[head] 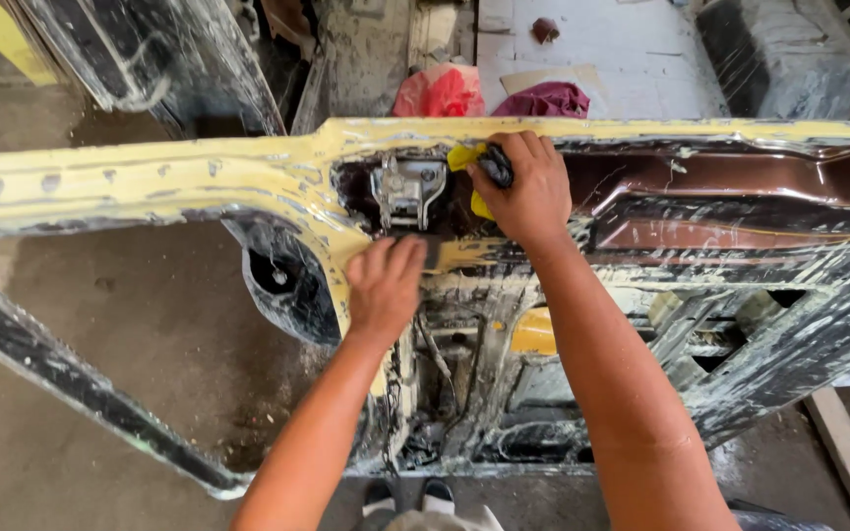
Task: The person scrubs a yellow metal frame with a yellow sponge and a dark cloth, focusing on the joints and crevices. They then rinse the sponge and cloth in a green bucket filled with water.
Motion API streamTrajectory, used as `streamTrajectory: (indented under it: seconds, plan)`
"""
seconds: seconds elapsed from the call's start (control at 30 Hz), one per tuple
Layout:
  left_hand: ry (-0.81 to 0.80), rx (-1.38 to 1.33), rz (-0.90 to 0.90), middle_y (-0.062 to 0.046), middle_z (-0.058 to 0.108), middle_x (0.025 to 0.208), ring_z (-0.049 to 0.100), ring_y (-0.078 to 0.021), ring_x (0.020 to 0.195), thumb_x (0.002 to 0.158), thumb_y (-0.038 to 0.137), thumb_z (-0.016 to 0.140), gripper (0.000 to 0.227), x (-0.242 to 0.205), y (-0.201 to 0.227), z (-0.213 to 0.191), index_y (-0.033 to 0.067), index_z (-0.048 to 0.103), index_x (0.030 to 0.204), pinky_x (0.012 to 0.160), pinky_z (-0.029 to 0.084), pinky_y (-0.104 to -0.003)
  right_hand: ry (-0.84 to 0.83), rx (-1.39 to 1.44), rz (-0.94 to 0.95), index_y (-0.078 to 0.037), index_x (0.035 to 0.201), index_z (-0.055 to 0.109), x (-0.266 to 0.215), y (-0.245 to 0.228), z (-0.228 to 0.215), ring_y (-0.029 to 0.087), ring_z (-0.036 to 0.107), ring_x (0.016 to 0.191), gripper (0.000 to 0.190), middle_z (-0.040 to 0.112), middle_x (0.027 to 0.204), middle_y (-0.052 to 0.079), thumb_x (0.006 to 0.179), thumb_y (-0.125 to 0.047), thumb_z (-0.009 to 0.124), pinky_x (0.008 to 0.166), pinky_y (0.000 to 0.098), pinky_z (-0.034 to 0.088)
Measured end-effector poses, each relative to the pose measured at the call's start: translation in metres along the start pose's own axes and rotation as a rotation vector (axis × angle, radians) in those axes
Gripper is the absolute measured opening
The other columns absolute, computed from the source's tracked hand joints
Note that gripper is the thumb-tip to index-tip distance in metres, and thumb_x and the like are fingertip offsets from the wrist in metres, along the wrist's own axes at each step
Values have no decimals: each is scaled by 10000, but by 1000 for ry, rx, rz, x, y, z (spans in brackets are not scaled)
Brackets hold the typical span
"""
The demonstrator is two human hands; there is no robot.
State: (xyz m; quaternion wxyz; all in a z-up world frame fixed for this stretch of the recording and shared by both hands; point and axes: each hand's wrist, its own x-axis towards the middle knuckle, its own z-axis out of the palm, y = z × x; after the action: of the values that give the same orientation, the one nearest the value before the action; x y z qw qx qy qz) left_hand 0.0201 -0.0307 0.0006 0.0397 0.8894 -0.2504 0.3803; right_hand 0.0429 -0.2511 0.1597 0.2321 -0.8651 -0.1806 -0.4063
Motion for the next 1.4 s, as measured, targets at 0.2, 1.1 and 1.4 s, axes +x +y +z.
streamTrajectory:
  seconds: [0.2, 1.1, 1.4]
  plan:
    - [-77, -127, -4, -81, 592, 1392, 499, -267, 1265, 948, 107, 653, 377, 5, 30, 22, 65, 658, 1322, 1043, 332, -459, 8, -28, 17, -69, 1103, 654, 2, -3, 0, 372, 614, 1005, 317, 652, 1053, 123, 892, -224, 833, 872, 463, 486]
    - [-73, -122, 28, -85, 610, 1322, 516, -270, 1200, 888, 134, 650, 389, 16, 31, 8, 89, 690, 1272, 977, 360, -483, 12, -27, 17, -55, 1097, 664, 6, 2, 1, 378, 619, 1007, 326, 660, 1052, 132, 884, -230, 839, 874, 464, 490]
    - [-75, -55, -11, -108, 607, 1349, 500, -264, 1213, 948, 207, 682, 384, 8, 28, 15, 63, 671, 1303, 947, 344, -454, 22, -36, 18, -65, 1092, 662, 1, -1, 3, 369, 619, 1014, 310, 664, 1062, 120, 889, -227, 831, 866, 461, 487]
